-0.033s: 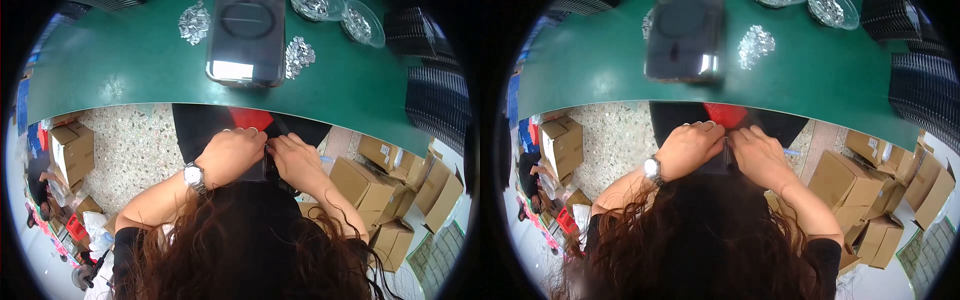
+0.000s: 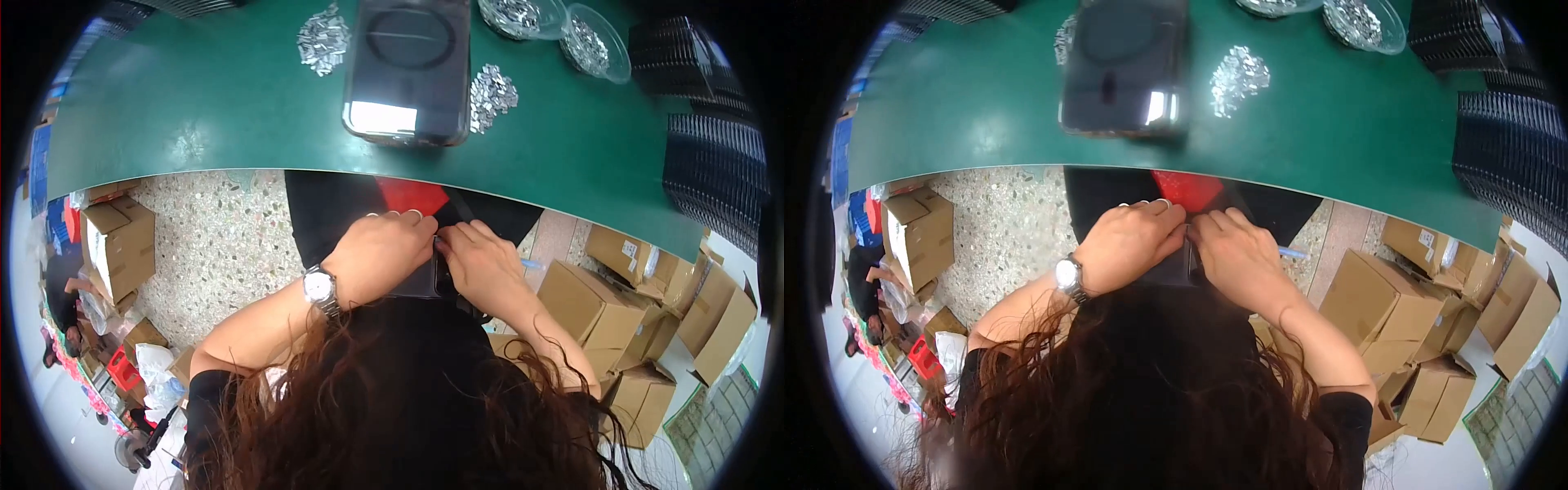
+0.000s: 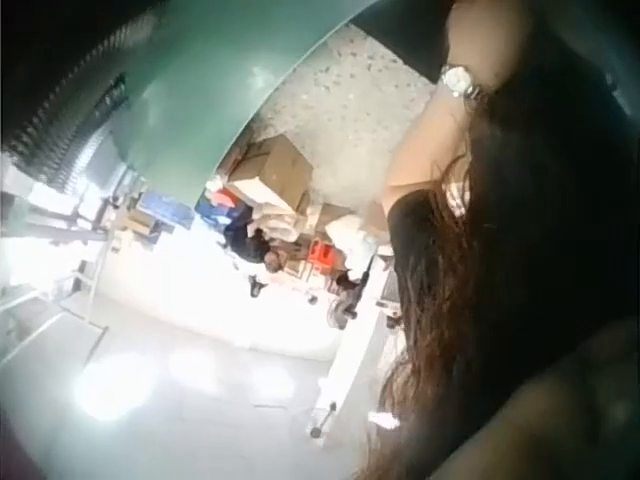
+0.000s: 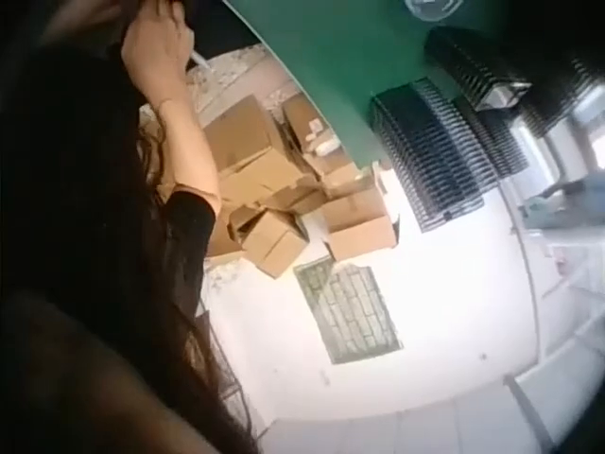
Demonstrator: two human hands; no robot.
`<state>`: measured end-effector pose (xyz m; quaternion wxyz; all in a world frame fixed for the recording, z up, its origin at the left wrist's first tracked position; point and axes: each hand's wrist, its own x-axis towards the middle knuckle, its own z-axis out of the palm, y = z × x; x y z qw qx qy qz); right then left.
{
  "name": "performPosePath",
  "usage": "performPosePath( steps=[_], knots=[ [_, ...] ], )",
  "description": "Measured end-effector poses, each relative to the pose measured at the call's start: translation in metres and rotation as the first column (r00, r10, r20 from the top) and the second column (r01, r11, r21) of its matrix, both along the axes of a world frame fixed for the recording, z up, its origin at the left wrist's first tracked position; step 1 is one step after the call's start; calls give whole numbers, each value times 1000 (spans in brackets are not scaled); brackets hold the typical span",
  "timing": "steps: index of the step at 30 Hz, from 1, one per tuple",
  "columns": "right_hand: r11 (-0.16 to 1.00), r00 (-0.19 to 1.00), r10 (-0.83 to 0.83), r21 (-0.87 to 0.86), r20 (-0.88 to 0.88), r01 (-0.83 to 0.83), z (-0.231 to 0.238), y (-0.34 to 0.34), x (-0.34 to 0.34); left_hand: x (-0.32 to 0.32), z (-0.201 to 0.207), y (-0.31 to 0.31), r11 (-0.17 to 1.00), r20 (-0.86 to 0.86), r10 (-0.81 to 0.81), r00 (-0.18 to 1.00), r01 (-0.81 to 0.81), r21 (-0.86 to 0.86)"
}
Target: Assembling magnetic rings onto phone cases at a factory workstation.
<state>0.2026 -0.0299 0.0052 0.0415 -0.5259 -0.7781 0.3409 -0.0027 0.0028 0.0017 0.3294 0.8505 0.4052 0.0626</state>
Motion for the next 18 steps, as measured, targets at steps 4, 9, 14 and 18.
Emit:
performPosePath(
  steps=[4, 9, 14, 18],
  knots=[
    [993, 998, -18, 111, -56, 24, 2, 3, -16, -13, 16, -3, 999, -104, 42, 994, -42, -4],
    [894, 960, 171, 445, -221, -57, 14, 21, -29, -69, 55, 25, 889, 137, 126, 982, -51, -455],
    [747, 881, 343, 663, -325, -46, 43, 50, -54, -119, 44, -5, 210, 153, 620, 769, 26, -977],
    [749, 878, 220, 651, -425, 127, 37, 57, -38, -130, 93, 12, 470, 72, 581, 811, -262, -843]
  ],
)
